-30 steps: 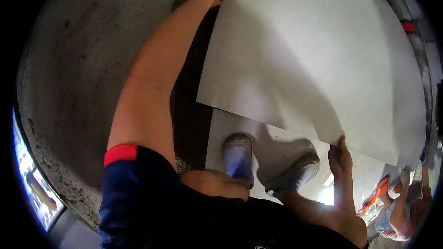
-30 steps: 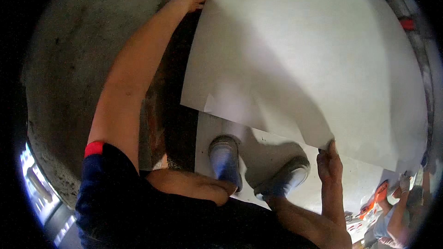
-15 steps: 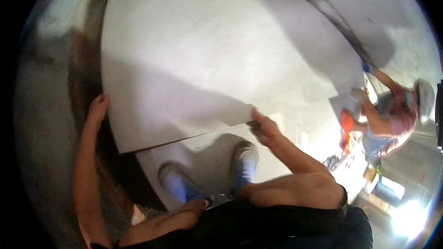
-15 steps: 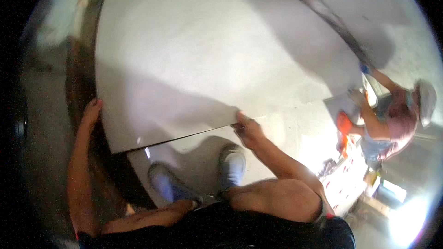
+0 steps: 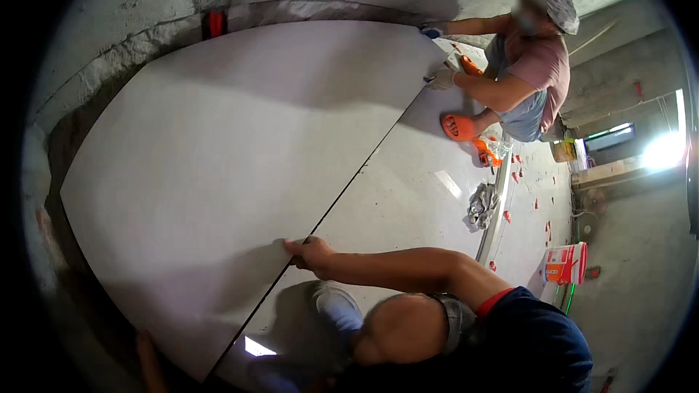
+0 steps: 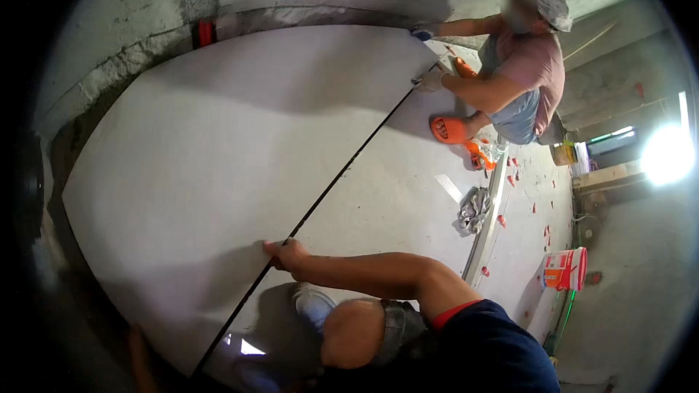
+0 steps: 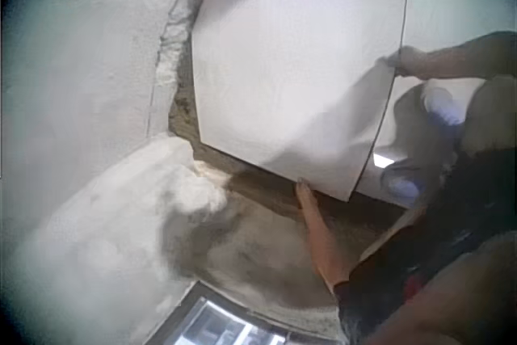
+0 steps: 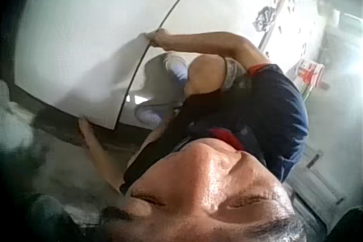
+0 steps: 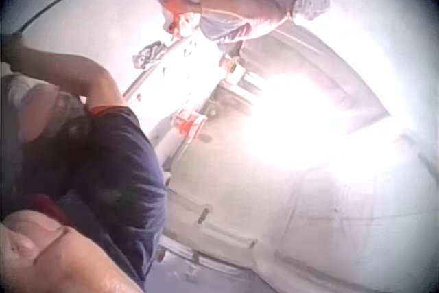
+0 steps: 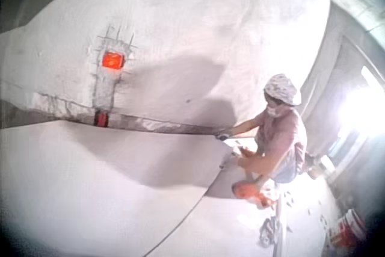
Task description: The person applies adhesive to the floor using a notched trowel, then places a large tile onto the prepared surface with the help of another person. The person then uses a cloth and a float to wipe and press the tile into place.
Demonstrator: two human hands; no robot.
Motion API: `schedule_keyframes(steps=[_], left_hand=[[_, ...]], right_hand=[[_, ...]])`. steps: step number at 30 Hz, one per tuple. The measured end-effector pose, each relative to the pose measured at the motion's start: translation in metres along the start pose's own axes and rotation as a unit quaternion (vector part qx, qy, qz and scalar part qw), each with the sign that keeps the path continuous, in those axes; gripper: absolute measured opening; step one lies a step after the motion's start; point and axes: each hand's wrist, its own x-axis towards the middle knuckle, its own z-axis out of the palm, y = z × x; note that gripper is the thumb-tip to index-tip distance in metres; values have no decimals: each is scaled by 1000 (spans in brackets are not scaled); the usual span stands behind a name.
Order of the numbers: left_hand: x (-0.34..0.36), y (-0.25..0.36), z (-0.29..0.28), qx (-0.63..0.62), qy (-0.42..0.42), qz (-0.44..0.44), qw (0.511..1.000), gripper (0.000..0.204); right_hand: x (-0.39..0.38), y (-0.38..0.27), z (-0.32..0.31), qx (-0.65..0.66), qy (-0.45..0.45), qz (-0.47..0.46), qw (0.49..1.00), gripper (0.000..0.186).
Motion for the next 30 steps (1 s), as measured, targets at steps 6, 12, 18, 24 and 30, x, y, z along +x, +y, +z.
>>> schedule_keyframes(steps=[6, 12, 18, 24, 30], left_hand=[[12, -2, -5, 39, 1, -27, 999, 74], [-7, 16, 6, 90, 34, -133, 986, 69], [-14, 16, 32, 119, 49, -86, 988, 63], [5, -19, -15, 9, -85, 37, 996, 55], [40, -46, -6, -75, -26, -2, 997, 55]], right_hand=[[0, -4, -7, -46, 13, 14, 999, 46], [3, -7, -8, -56, 21, 12, 998, 48], [9, -12, -32, -241, -28, 19, 970, 37], [-16, -53, -49, -320, -105, -34, 941, 42], [-28, -76, -80, -324, -16, -48, 945, 39]])
